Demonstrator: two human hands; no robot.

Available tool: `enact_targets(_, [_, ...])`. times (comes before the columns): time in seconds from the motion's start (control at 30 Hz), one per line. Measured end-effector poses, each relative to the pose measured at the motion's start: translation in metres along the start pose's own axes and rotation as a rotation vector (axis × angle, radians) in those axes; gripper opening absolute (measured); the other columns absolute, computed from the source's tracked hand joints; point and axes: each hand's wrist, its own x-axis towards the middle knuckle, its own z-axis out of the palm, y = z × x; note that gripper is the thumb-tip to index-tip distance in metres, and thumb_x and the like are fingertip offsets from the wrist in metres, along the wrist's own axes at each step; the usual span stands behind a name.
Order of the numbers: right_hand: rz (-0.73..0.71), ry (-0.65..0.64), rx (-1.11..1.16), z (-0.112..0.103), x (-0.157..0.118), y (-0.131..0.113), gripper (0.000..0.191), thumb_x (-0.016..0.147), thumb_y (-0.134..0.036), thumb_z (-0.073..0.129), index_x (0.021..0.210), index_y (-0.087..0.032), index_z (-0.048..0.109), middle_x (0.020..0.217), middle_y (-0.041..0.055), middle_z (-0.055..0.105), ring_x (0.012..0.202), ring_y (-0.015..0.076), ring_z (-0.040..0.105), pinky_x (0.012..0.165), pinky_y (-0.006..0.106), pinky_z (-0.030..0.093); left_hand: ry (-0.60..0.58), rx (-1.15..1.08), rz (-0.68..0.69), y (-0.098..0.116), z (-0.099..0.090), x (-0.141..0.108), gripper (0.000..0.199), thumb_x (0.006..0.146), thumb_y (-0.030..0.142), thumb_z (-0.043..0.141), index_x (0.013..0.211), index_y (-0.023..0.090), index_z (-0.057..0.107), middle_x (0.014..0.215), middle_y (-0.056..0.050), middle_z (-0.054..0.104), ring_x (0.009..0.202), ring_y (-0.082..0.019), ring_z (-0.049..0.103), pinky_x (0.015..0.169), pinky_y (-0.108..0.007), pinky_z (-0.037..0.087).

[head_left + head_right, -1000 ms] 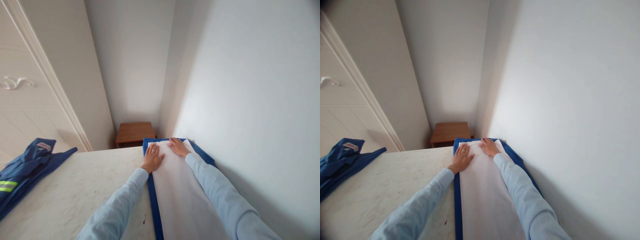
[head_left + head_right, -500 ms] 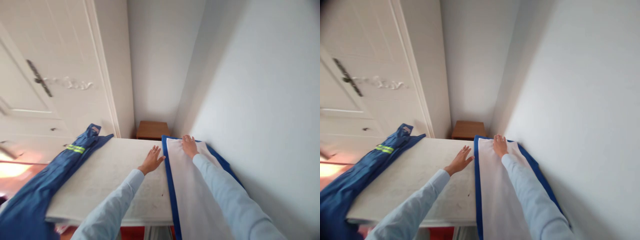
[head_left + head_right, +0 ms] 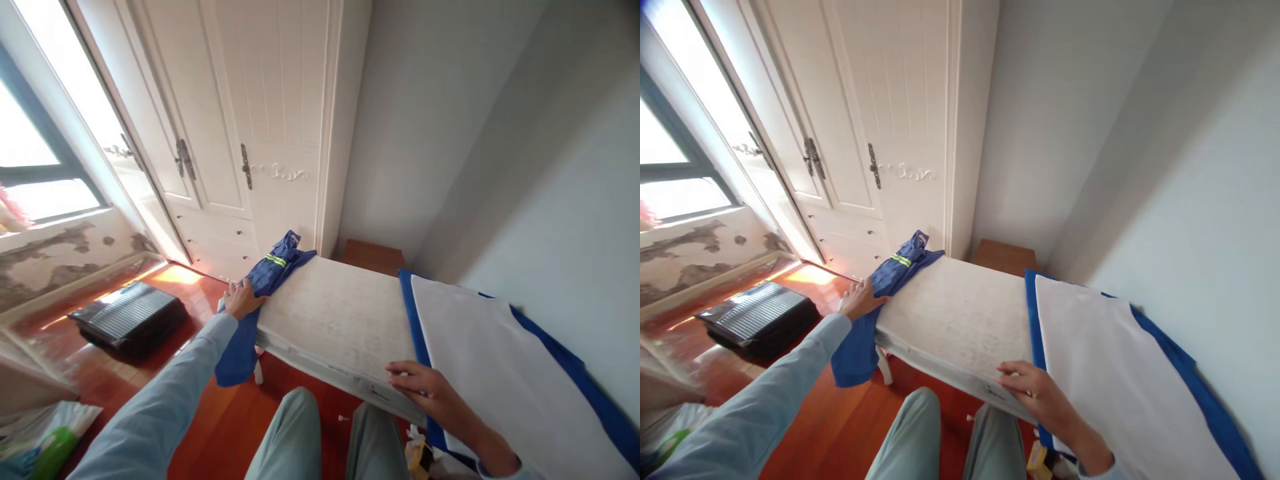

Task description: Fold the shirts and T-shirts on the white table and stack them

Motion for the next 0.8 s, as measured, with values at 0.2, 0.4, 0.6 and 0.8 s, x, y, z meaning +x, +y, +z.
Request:
enact_targets(0.2, [0.079, 0.239, 0.121, 0.067, -0.047, 0.008, 0.019, 0.073, -0.046, 0.081, 0.075, -0.027, 0.081, 0.103, 0.0115, 0.078, 0.096, 0.0291, 0.074, 0.083, 0.037, 0.062, 0.047, -0.170, 0.066, 0.004, -0.018, -0.021, 0.021, 0.091, 0.029, 0.049, 0.099, 0.018, 0.066, 0.107, -0.017, 0.072, 0.103, -0.034, 0.067, 0.085, -0.041, 0.049])
enact_targets(0.4, [0.192, 0.417, 0.403, 0.120, -0.051, 0.003, 0.037, 0.067, -0.052, 0.085, 0.067, -0.021, 0.064, 0.087, 0.0107, 0.077, 0.080, 0.0260, 0.072, 0.073, 0.036, 0.059, 0.191, -0.594, 0.571, 0.077, -0.037, -0.085, 0.027, 0.093, 0.043, 0.050, 0.076, 0.022, 0.056, 0.084, -0.007, 0.063, 0.087, -0.023, 0.061, 0.086, -0.035, 0.047])
enact_targets(0.6, [0.191, 0.432, 0.524, 0.139, -0.021, -0.028, 0.039, 0.073, -0.055, 0.080, 0.079, -0.021, 0.063, 0.096, 0.0084, 0.074, 0.079, 0.0213, 0.069, 0.073, 0.034, 0.056, -0.062, -1.234, 0.491, 0.096, 0.014, -0.163, 0.029, 0.080, 0.048, 0.058, 0.070, 0.021, 0.055, 0.088, -0.005, 0.062, 0.088, -0.022, 0.059, 0.085, -0.035, 0.050])
enact_targets(0.8, [0.227, 0.434, 0.540, 0.140, -0.024, -0.020, 0.041, 0.071, -0.054, 0.082, 0.078, -0.022, 0.057, 0.078, 0.0023, 0.068, 0.078, 0.0213, 0.065, 0.072, 0.032, 0.052, -0.481, -2.080, -0.129, 0.070, 0.064, -0.224, 0.041, 0.067, 0.035, 0.069, 0.105, 0.020, 0.067, 0.090, -0.004, 0.072, 0.090, -0.028, 0.068, 0.084, -0.038, 0.054])
